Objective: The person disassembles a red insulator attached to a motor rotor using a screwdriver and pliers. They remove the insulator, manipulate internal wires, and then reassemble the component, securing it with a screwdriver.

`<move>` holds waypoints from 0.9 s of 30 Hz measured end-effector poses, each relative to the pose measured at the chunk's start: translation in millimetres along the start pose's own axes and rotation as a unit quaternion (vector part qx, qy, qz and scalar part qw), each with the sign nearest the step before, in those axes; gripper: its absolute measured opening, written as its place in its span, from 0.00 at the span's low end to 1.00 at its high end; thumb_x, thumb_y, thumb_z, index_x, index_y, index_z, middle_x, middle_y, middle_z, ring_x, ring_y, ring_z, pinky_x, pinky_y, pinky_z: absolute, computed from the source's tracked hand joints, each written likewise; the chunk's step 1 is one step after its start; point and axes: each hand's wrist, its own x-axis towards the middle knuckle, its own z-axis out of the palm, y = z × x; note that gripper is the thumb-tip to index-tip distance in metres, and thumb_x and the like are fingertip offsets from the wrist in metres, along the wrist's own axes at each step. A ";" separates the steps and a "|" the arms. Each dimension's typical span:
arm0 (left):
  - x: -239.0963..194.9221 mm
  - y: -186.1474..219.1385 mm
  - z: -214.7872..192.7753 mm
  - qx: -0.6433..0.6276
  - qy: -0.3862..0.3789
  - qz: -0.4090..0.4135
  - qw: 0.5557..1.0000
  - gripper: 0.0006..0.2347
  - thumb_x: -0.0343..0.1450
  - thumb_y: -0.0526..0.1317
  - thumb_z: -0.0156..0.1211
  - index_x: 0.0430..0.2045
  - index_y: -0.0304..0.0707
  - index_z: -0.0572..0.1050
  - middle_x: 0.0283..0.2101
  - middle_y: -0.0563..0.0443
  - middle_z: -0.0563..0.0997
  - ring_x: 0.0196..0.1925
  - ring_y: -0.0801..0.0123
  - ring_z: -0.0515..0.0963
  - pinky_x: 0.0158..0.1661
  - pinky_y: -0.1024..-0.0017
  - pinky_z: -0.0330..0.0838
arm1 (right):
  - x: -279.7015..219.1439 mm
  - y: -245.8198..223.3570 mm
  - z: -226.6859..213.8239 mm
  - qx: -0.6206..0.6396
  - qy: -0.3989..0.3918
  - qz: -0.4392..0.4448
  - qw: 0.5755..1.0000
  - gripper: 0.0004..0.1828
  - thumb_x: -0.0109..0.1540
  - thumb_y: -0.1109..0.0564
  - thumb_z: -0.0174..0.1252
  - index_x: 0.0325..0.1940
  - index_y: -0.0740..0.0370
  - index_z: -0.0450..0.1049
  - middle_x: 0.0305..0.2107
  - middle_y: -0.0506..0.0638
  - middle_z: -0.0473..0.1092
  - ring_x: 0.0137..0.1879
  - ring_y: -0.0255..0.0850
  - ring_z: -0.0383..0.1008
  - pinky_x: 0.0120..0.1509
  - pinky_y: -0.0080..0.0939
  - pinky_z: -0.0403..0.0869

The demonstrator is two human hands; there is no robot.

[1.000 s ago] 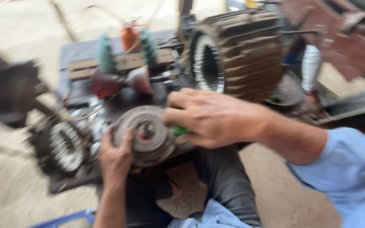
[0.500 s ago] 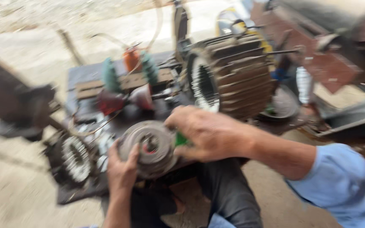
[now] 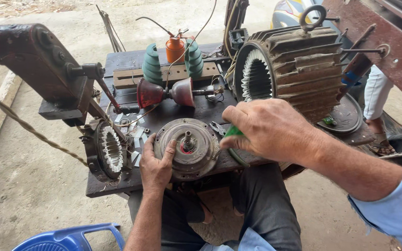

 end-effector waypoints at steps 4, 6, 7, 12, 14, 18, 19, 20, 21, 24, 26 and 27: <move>8.2 -9.1 2.4 0.021 0.026 0.045 0.998 0.32 0.68 0.61 0.63 0.59 0.33 0.72 0.55 0.34 0.79 0.58 0.51 0.79 0.56 0.58 0.74 | -1.8 7.0 -1.7 0.055 0.175 -0.217 0.959 0.18 0.64 0.47 0.59 0.53 0.56 0.69 0.44 0.51 0.69 0.53 0.48 0.75 0.58 0.49 0.75; 16.0 -14.2 1.5 0.033 0.043 0.074 0.996 0.31 0.69 0.61 0.63 0.57 0.32 0.74 0.53 0.35 0.80 0.56 0.50 0.81 0.54 0.58 0.75 | -2.5 6.7 -2.5 0.090 0.241 -0.306 0.917 0.17 0.63 0.49 0.60 0.51 0.60 0.69 0.43 0.55 0.68 0.51 0.51 0.75 0.54 0.51 0.76; 18.8 -15.8 1.9 0.039 0.052 0.088 0.994 0.31 0.69 0.61 0.63 0.56 0.32 0.75 0.52 0.35 0.81 0.55 0.50 0.81 0.54 0.58 0.75 | -4.1 5.6 -3.4 0.108 0.242 -0.308 0.914 0.20 0.63 0.47 0.59 0.52 0.63 0.68 0.43 0.57 0.68 0.49 0.52 0.76 0.52 0.50 0.76; 18.2 -14.7 -1.2 0.057 0.094 0.119 0.987 0.27 0.71 0.57 0.63 0.55 0.33 0.74 0.47 0.40 0.80 0.51 0.53 0.80 0.51 0.57 0.74 | -10.5 -17.1 -6.7 0.027 0.101 -0.080 0.991 0.25 0.64 0.39 0.57 0.56 0.57 0.68 0.37 0.53 0.69 0.43 0.46 0.76 0.45 0.48 0.77; 4.7 -10.3 0.2 0.073 0.125 0.182 0.973 0.24 0.73 0.55 0.63 0.53 0.33 0.75 0.49 0.41 0.79 0.53 0.53 0.78 0.52 0.56 0.73 | -12.6 -23.4 -7.4 -0.090 0.000 0.021 0.996 0.27 0.69 0.33 0.48 0.61 0.52 0.65 0.38 0.49 0.69 0.46 0.42 0.77 0.49 0.44 0.78; -40.1 7.6 0.7 0.097 0.155 0.282 0.942 0.16 0.73 0.47 0.63 0.50 0.36 0.76 0.52 0.43 0.79 0.57 0.52 0.77 0.58 0.55 0.70 | -13.5 -25.5 -7.4 -0.001 0.163 -0.177 0.971 0.19 0.67 0.41 0.56 0.52 0.56 0.69 0.31 0.52 0.69 0.39 0.47 0.77 0.41 0.50 0.76; -50.2 14.9 -1.1 0.099 0.163 0.298 0.935 0.15 0.72 0.45 0.64 0.49 0.37 0.76 0.52 0.43 0.79 0.58 0.51 0.76 0.59 0.55 0.69 | -13.4 -25.6 -8.2 0.041 0.233 -0.268 0.934 0.18 0.65 0.44 0.58 0.50 0.58 0.69 0.33 0.53 0.69 0.39 0.49 0.77 0.41 0.50 0.76; -60.1 22.7 -3.9 0.053 0.125 0.284 0.949 0.14 0.72 0.43 0.64 0.48 0.38 0.77 0.52 0.44 0.79 0.58 0.52 0.77 0.58 0.57 0.71 | -13.8 -25.8 -9.1 0.083 0.300 -0.356 0.881 0.16 0.64 0.47 0.59 0.48 0.59 0.69 0.34 0.54 0.69 0.40 0.51 0.77 0.42 0.50 0.76; -70.0 30.6 -7.2 0.007 0.087 0.269 0.959 0.12 0.72 0.42 0.64 0.47 0.38 0.78 0.52 0.44 0.79 0.57 0.53 0.79 0.57 0.60 0.74 | -14.2 -26.7 -9.8 0.086 0.282 -0.365 0.883 0.19 0.62 0.46 0.60 0.48 0.59 0.68 0.35 0.54 0.69 0.41 0.51 0.77 0.42 0.51 0.75; -81.8 53.3 -14.9 -0.042 -0.027 0.288 0.956 0.12 0.70 0.37 0.64 0.47 0.35 0.79 0.52 0.42 0.80 0.57 0.53 0.79 0.56 0.61 0.73 | -16.5 -33.3 -8.9 0.054 0.166 -0.280 0.944 0.25 0.59 0.39 0.59 0.51 0.58 0.68 0.37 0.52 0.70 0.46 0.50 0.76 0.47 0.51 0.74; -76.0 67.4 -13.7 -0.057 -0.087 0.309 0.945 0.13 0.70 0.35 0.63 0.48 0.32 0.78 0.51 0.41 0.81 0.56 0.51 0.79 0.56 0.60 0.72 | -15.8 -39.0 -9.4 -0.031 -0.003 -0.063 0.998 0.30 0.64 0.30 0.55 0.56 0.53 0.66 0.40 0.50 0.71 0.52 0.47 0.74 0.54 0.51 0.74; -72.0 73.2 -11.7 -0.070 -0.112 0.312 0.941 0.14 0.70 0.34 0.62 0.49 0.31 0.77 0.50 0.41 0.81 0.55 0.51 0.79 0.55 0.60 0.73 | -14.9 -38.5 -11.5 -0.026 -0.010 -0.074 0.997 0.28 0.65 0.32 0.56 0.56 0.54 0.67 0.40 0.50 0.71 0.53 0.47 0.74 0.54 0.51 0.74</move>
